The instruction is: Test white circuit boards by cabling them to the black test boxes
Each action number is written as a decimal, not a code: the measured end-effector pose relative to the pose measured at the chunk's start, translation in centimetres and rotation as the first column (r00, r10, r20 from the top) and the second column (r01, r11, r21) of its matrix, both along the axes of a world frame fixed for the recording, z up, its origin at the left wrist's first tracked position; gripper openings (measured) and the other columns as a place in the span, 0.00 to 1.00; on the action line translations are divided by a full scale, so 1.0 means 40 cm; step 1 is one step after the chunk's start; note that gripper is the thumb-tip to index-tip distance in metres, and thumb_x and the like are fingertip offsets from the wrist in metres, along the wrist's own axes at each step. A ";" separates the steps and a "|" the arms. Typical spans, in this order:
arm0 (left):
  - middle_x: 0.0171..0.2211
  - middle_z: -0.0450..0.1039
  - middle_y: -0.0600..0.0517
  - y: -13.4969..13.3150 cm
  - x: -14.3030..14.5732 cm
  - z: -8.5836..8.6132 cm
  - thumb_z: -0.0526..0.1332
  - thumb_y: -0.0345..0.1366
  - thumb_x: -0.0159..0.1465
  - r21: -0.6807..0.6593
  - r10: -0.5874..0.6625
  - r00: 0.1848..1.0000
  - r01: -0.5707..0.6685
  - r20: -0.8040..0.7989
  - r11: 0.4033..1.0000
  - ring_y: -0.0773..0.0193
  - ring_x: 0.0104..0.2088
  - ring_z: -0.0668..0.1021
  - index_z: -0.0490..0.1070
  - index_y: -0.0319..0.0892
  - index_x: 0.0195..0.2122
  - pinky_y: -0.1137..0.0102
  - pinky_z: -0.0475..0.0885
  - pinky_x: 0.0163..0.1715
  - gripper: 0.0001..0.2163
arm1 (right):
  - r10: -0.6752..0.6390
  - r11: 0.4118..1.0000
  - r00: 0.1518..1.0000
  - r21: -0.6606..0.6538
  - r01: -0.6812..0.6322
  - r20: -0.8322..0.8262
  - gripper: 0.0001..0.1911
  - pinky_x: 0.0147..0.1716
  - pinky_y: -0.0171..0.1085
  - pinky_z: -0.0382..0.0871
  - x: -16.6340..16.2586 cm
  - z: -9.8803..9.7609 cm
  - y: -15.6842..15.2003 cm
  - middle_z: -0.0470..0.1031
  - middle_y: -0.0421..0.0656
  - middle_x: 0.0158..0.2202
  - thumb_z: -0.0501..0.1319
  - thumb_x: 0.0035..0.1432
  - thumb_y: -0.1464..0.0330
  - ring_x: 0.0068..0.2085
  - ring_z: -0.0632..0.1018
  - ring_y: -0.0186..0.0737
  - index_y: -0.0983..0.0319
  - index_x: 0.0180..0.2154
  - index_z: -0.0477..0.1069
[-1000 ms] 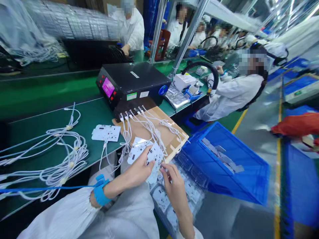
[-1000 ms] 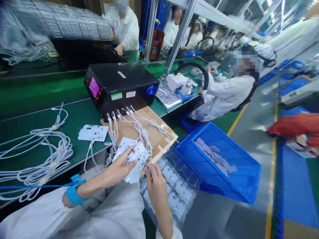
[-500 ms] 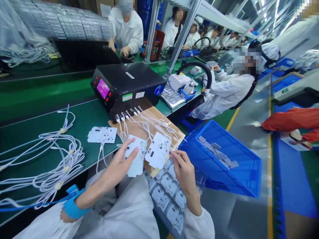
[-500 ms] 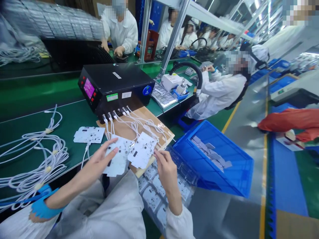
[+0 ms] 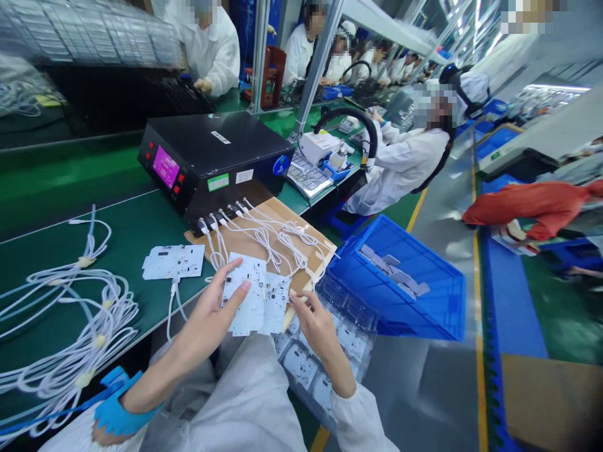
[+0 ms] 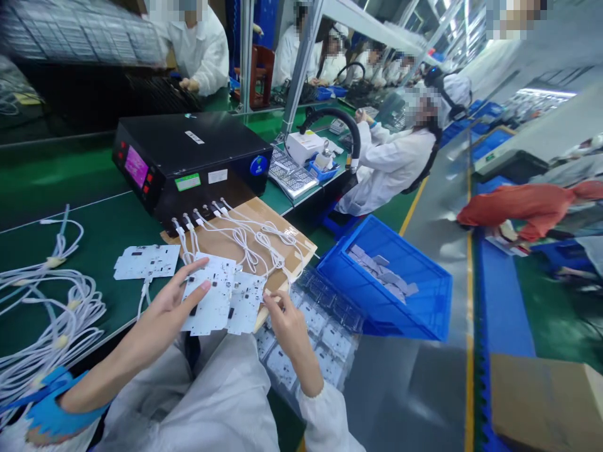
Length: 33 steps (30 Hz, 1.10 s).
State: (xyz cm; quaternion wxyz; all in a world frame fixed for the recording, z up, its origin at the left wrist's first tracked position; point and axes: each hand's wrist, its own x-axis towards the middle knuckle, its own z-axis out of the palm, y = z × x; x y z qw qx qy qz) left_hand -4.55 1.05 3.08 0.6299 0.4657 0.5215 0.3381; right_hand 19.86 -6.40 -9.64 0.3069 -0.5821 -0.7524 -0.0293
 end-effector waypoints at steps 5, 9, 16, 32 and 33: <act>0.67 0.67 0.46 0.034 0.060 -0.028 0.66 0.45 0.64 0.000 -0.051 0.995 0.052 0.083 0.999 0.51 0.64 0.74 0.63 0.50 0.67 0.63 0.76 0.57 0.30 | -0.280 0.960 0.910 -0.084 0.267 -0.306 0.16 0.42 0.41 0.75 0.074 0.015 0.031 0.75 0.48 0.43 0.52 0.74 0.65 0.42 0.79 0.43 0.59 0.55 0.74; 0.60 0.74 0.45 0.048 0.097 -0.026 0.68 0.46 0.62 -0.051 -0.087 0.988 0.094 0.128 0.994 0.54 0.51 0.80 0.67 0.48 0.65 0.66 0.79 0.44 0.30 | -0.316 0.924 0.795 -0.357 0.135 -0.519 0.19 0.35 0.41 0.74 0.145 -0.005 0.072 0.76 0.43 0.34 0.56 0.71 0.55 0.31 0.77 0.41 0.60 0.54 0.73; 0.51 0.78 0.47 0.045 0.103 -0.015 0.70 0.53 0.59 -0.048 -0.151 0.983 0.157 0.100 0.986 0.59 0.40 0.82 0.70 0.48 0.63 0.71 0.78 0.35 0.33 | -0.332 0.913 0.501 -0.405 -0.042 -0.799 0.24 0.32 0.39 0.75 0.212 0.011 0.125 0.80 0.43 0.28 0.69 0.55 0.47 0.29 0.80 0.40 0.61 0.38 0.76; 0.54 0.78 0.48 0.082 0.131 -0.026 0.71 0.37 0.59 -0.138 0.135 0.969 -0.108 0.205 0.985 0.58 0.46 0.82 0.68 0.49 0.62 0.71 0.79 0.40 0.29 | -0.185 0.983 -0.083 -0.186 0.002 -0.979 0.17 0.44 0.47 0.84 -0.107 0.130 0.178 0.84 0.44 0.35 0.78 0.49 0.60 0.41 0.87 0.49 0.61 0.34 0.76; 0.55 0.78 0.48 0.083 0.131 -0.024 0.71 0.36 0.60 -0.142 0.144 0.967 -0.115 0.212 0.983 0.58 0.48 0.82 0.69 0.49 0.62 0.71 0.79 0.41 0.28 | -0.181 0.983 -0.075 -0.182 0.012 -0.981 0.17 0.44 0.47 0.84 -0.109 0.132 0.177 0.84 0.44 0.34 0.78 0.49 0.60 0.40 0.87 0.49 0.61 0.33 0.76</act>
